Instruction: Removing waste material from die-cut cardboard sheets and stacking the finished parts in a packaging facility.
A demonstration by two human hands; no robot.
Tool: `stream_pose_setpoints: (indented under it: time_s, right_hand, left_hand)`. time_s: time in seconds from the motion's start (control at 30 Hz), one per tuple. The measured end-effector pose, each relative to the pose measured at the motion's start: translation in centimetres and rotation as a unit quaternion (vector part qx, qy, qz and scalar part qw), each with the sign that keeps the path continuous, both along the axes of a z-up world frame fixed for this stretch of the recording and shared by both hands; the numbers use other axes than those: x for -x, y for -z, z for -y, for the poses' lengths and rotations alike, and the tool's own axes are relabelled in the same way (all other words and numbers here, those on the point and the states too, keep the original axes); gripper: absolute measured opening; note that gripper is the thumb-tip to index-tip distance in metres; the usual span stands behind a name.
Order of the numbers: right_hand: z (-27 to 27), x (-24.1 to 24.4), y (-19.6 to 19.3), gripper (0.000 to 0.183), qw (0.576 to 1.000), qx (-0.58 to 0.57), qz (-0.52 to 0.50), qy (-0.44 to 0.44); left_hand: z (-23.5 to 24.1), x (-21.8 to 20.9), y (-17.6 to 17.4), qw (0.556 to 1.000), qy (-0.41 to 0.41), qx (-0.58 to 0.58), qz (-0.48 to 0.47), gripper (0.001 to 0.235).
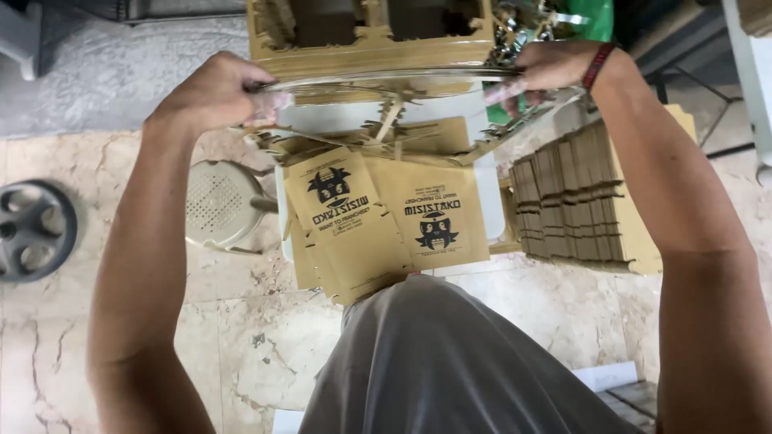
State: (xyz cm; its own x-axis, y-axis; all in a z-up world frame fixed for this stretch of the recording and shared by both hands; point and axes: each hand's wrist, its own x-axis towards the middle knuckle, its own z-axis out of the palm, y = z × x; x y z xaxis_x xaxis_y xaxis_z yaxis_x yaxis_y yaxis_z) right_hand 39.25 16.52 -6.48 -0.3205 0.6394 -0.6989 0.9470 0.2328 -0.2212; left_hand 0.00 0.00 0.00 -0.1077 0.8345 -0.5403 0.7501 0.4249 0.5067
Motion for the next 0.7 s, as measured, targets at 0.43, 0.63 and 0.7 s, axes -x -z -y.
stream_pose_setpoints:
  time_s: [0.43, 0.63, 0.7]
  right_hand:
    - [4.8, 0.0, 0.2, 0.049, 0.998, 0.025, 0.004, -0.049]
    - [4.9, -0.9, 2.9, 0.055, 0.996, -0.042, 0.058, -0.055]
    - [4.8, -1.0, 2.9, 0.059, 0.994, -0.075, 0.066, -0.054]
  left_hand:
    - [1.5, -0.1, 1.6, 1.000, -0.012, -0.008, -0.001, 0.037]
    - [2.9, -0.5, 1.3, 0.999, -0.031, 0.013, 0.005, 0.029]
    - [3.4, -1.3, 0.3, 0.994, 0.009, 0.083, -0.075, 0.037]
